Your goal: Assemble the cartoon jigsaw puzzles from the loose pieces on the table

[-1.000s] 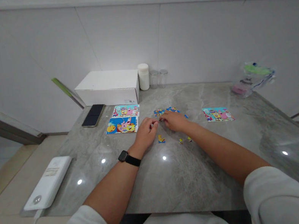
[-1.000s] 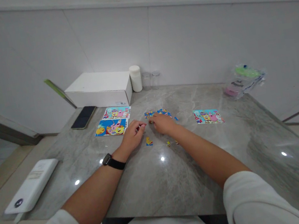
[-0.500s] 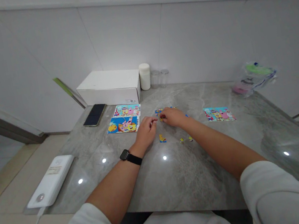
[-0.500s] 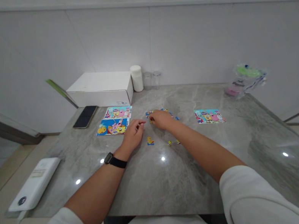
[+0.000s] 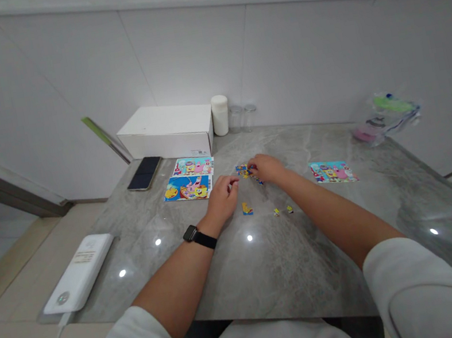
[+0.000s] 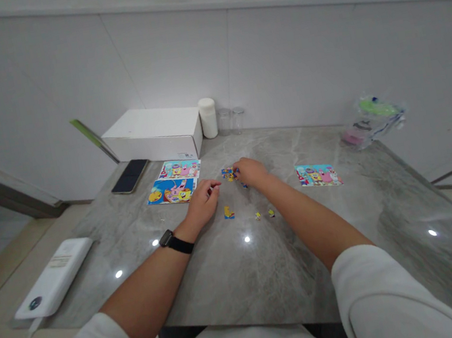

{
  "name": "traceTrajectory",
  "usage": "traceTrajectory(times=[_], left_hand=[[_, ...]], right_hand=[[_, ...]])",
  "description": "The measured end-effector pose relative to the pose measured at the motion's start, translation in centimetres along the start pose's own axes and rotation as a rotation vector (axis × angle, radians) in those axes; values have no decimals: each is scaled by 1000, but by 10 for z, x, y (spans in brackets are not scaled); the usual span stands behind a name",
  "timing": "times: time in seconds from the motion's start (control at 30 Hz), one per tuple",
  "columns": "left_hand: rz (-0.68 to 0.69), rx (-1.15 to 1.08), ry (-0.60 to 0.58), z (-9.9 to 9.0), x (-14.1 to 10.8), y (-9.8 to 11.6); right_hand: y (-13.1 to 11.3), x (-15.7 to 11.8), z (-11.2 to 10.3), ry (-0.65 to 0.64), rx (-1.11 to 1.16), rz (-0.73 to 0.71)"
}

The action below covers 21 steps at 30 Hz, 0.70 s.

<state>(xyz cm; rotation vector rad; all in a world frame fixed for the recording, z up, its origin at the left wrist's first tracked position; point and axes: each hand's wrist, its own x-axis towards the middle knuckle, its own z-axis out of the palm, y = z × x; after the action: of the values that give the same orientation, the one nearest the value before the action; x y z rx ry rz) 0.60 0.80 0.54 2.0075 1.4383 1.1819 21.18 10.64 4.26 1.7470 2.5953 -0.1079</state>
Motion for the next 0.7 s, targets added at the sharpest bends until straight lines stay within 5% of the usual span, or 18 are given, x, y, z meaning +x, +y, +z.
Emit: traceTrajectory(times=[0.3, 0.7], left_hand=[[-10, -12, -10, 3, 0, -4], [-17, -42, -5, 5, 0, -2]], right_hand=[[-6, 22, 2, 13, 39, -112], [-8, 46, 5, 12, 45, -65]])
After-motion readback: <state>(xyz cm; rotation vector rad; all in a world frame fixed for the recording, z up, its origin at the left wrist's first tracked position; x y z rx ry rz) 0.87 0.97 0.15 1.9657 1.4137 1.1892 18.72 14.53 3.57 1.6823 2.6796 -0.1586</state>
